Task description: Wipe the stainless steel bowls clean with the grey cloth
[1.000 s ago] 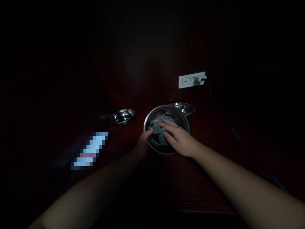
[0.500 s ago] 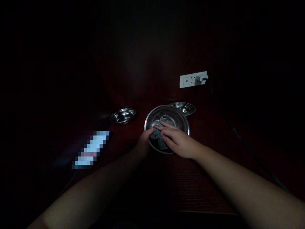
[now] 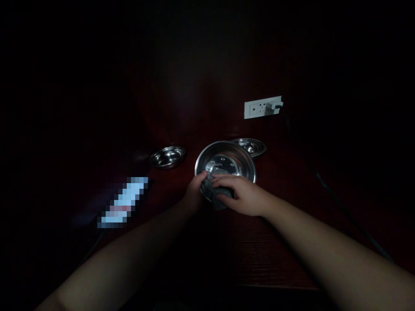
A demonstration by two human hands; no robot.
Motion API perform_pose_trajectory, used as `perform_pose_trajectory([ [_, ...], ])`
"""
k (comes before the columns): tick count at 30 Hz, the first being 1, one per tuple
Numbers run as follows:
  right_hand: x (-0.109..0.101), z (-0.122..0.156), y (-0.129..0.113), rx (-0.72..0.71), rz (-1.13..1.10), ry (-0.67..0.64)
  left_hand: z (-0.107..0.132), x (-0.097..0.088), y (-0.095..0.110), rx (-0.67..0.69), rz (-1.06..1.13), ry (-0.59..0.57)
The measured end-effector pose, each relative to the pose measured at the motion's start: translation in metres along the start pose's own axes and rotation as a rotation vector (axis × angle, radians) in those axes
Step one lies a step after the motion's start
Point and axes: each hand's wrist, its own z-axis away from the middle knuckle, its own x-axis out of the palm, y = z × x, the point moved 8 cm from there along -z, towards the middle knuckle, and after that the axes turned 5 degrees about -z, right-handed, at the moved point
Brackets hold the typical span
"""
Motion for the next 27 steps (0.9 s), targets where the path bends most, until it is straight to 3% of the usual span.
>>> perform_pose_trajectory([
  [4, 0.004, 0.0, -0.001, -0.023, 0.019, -0.036, 0.001, 0.002, 0.002, -0.019, -0.003, -0.001],
  [9, 0.003, 0.001, -0.001, -0.045, 0.083, -0.031, 0.003, 0.01, 0.002, -0.006, -0.012, -0.087],
  [14, 0.0, 0.0, 0.001, 0.006, 0.188, -0.007, 0.003, 0.01, -0.002, 0.002, -0.037, -0.123],
  [27, -0.019, 0.001, 0.02, 0.224, 0.471, 0.169, 0.004, 0.005, -0.004, -0.017, -0.004, -0.039],
])
